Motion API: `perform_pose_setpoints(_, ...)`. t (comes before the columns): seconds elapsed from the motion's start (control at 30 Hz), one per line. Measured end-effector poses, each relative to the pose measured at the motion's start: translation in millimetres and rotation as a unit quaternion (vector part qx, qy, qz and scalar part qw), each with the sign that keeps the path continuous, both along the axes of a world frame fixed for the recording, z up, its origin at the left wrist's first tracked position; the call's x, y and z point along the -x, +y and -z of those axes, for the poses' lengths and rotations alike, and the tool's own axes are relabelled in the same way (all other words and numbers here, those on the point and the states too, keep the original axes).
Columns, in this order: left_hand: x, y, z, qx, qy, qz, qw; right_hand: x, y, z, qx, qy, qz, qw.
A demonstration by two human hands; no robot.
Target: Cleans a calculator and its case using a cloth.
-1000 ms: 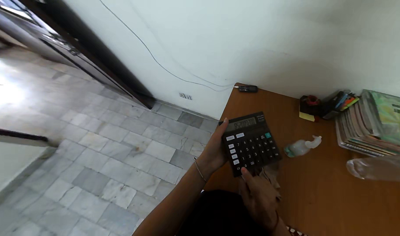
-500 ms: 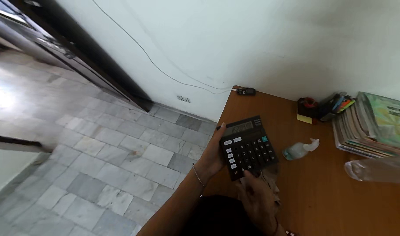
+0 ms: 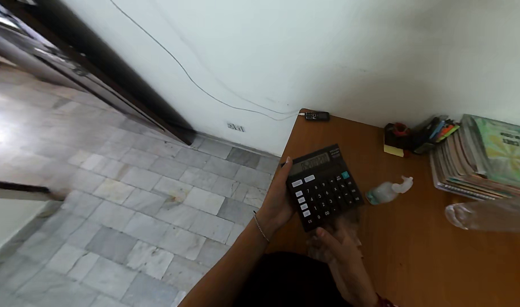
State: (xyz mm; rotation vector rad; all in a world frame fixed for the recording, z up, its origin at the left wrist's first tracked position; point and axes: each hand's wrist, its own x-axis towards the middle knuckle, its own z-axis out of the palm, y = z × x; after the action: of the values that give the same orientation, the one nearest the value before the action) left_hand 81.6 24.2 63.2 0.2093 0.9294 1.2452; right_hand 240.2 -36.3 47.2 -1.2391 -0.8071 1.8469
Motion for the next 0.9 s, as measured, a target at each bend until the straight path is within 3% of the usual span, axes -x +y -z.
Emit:
perform_pose_setpoints(0.27,-3,-3,-3,0.006,-0.001,0.017,1.0,19,-1,-7,0.01,0.035,0.046,0.998)
perform_pose_setpoints(0.9,-1,-5,-3,-0.002,-0.009,0.023,1.0,19,-3,-7,-0.003,0.034,0.049,0.998)
